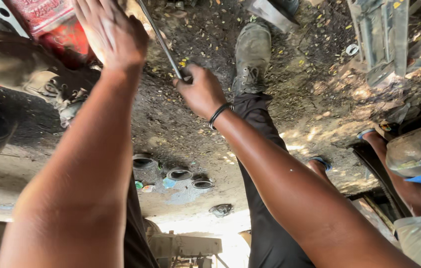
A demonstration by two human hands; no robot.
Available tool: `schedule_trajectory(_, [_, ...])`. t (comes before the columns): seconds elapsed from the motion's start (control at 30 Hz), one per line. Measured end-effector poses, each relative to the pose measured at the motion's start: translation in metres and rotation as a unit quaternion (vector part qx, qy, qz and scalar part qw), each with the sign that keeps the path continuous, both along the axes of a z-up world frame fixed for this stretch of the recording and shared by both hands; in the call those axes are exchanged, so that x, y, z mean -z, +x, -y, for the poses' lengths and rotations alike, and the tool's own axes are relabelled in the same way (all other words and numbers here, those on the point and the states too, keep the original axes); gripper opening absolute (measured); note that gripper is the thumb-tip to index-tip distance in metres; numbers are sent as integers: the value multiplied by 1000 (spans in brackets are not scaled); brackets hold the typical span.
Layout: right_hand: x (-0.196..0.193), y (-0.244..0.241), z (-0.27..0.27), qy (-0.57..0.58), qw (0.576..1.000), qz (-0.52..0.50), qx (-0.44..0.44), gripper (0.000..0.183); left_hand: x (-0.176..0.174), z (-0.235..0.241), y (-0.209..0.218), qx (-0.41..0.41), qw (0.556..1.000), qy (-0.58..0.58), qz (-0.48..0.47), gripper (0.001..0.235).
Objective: The person uses a wrench to tighten bolts on a red engine block placed on the ground. The camera shakes significantly throughout the process, likely due to the use of a power tool. The person adjusts their grip and position to access different bolts on the engine casing.
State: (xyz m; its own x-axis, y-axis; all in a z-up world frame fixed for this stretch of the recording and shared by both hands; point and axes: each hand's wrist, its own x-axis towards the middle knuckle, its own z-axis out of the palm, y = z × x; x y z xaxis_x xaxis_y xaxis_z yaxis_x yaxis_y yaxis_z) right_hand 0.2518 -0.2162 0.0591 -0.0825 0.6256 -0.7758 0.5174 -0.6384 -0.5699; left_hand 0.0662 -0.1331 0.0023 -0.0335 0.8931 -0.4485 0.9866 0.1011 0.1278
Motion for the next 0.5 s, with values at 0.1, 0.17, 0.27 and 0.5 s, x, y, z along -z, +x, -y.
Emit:
schedule_trajectory(0.1, [0, -1, -1, 1, 998, 60, 8, 21, 15, 30, 10, -45, 996, 70, 10, 72])
schedule_trajectory(0.17, [-5, -4, -1, -28, 997, 76, 8, 18, 16, 35, 10, -62, 995, 74, 20, 76])
schedule_trajectory(0.27, [-14, 0, -1, -40, 998, 51, 3, 17, 9, 26, 9, -65, 997, 45, 21, 77])
schedule_trajectory(0.5, [-19, 16, -9, 1, 1000, -11, -25, 14, -11, -2, 15, -127, 992, -24, -10, 37])
